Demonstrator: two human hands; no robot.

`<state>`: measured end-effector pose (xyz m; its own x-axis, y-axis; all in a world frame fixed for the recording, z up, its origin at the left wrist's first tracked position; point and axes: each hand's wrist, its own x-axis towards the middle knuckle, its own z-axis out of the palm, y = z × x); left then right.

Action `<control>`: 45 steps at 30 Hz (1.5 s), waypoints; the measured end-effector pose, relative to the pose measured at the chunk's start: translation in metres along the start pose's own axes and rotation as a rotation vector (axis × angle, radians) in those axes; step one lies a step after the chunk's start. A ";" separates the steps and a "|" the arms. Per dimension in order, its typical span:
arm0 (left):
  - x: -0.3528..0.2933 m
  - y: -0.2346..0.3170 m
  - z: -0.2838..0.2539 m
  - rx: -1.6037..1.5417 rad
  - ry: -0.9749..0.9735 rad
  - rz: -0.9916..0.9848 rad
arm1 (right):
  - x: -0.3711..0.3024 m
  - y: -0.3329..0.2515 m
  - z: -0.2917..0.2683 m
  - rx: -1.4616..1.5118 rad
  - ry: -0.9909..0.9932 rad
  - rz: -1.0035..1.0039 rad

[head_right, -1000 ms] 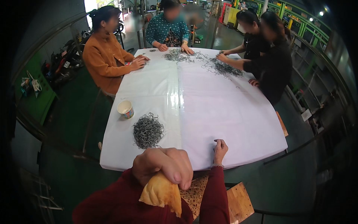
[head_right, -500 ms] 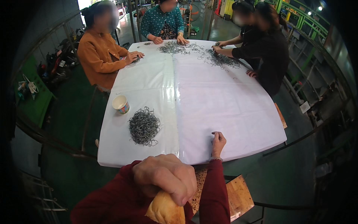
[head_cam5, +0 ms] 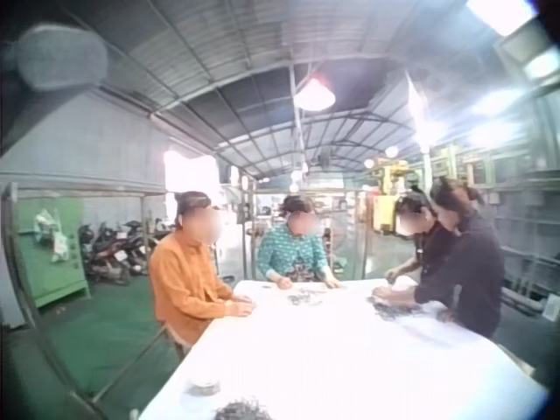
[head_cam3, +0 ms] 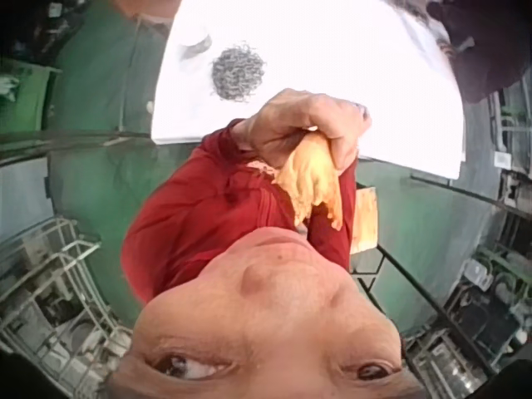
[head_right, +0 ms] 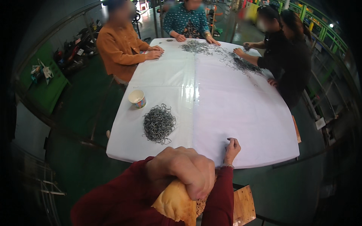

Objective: The person assembles small metal buckle-like components with metal rings, picking them from piles on a table and joining them together by hand before placing them aside.

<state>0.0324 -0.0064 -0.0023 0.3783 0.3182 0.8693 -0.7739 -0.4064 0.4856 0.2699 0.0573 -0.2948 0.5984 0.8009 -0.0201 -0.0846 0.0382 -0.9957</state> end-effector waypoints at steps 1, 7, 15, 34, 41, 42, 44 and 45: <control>0.000 0.001 -0.001 0.003 0.003 0.001 | -0.002 0.000 -0.001 -0.009 -0.003 0.016; 0.002 0.004 0.007 -0.051 0.117 0.048 | -0.004 0.002 0.005 0.072 -0.012 -0.026; 0.002 0.009 0.004 -0.025 0.129 0.098 | -0.004 -0.002 0.007 0.074 -0.011 -0.017; 0.000 0.028 0.008 0.018 0.187 0.038 | 0.000 0.006 0.002 0.070 -0.011 -0.055; 0.002 0.026 0.005 -0.033 0.146 0.128 | 0.000 -0.002 0.002 0.050 0.014 -0.036; 0.001 0.028 0.005 -0.010 0.129 0.132 | -0.002 0.000 0.002 0.034 0.009 -0.048; 0.000 0.031 0.006 0.033 0.091 0.140 | -0.002 0.004 0.003 0.002 0.003 -0.073; 0.003 0.031 0.005 0.021 0.044 0.163 | -0.001 0.006 0.003 0.023 -0.010 -0.061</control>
<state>0.0119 -0.0223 0.0156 0.2253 0.2839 0.9320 -0.8120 -0.4739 0.3406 0.2661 0.0582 -0.3001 0.5950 0.8027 0.0416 -0.0666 0.1008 -0.9927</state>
